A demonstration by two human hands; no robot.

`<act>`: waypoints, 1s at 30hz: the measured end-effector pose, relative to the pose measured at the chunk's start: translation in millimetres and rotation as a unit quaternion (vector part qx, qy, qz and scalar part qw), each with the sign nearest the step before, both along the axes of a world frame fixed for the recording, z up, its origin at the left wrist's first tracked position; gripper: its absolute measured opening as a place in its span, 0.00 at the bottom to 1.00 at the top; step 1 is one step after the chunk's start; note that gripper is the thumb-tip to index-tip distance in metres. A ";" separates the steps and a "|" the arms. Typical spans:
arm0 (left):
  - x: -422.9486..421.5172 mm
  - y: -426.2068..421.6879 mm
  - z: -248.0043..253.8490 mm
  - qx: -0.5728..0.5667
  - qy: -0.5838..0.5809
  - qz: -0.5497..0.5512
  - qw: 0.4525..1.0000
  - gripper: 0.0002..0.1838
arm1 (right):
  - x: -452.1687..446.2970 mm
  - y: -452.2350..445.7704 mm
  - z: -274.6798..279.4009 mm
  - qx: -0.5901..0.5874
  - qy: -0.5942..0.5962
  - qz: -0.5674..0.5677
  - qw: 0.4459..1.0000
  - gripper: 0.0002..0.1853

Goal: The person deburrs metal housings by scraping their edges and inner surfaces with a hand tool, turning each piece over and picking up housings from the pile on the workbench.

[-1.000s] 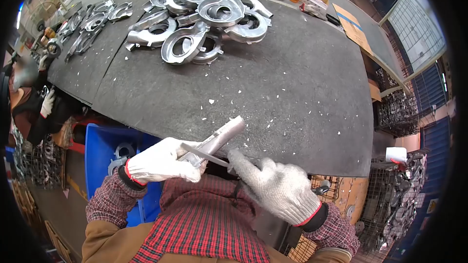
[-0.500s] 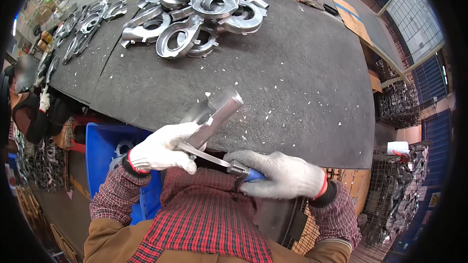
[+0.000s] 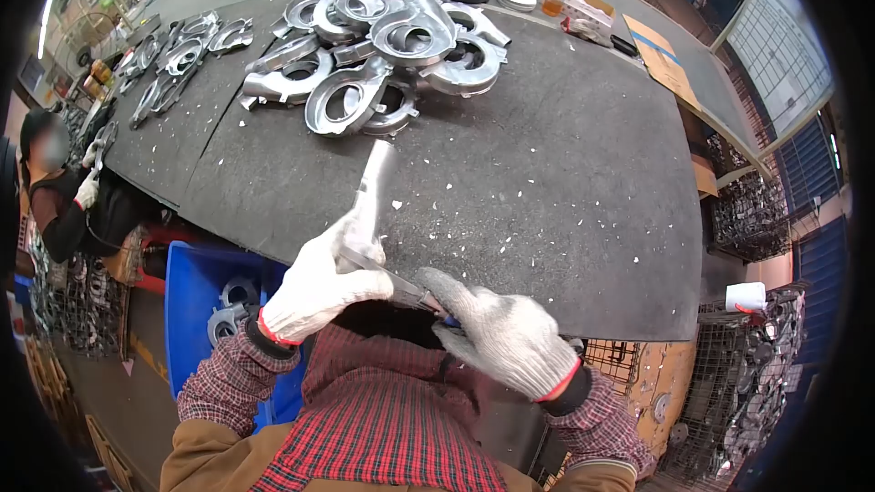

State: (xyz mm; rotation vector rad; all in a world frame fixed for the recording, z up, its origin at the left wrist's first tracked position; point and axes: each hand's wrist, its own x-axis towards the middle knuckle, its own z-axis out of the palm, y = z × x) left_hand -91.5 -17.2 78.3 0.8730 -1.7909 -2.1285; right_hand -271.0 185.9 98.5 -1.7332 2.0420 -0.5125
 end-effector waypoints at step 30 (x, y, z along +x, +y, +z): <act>10.8 12.9 -23.8 0.102 0.024 -0.079 0.991 0.29 | 0.8 7.0 2.1 0.029 0.037 -0.019 0.999 0.39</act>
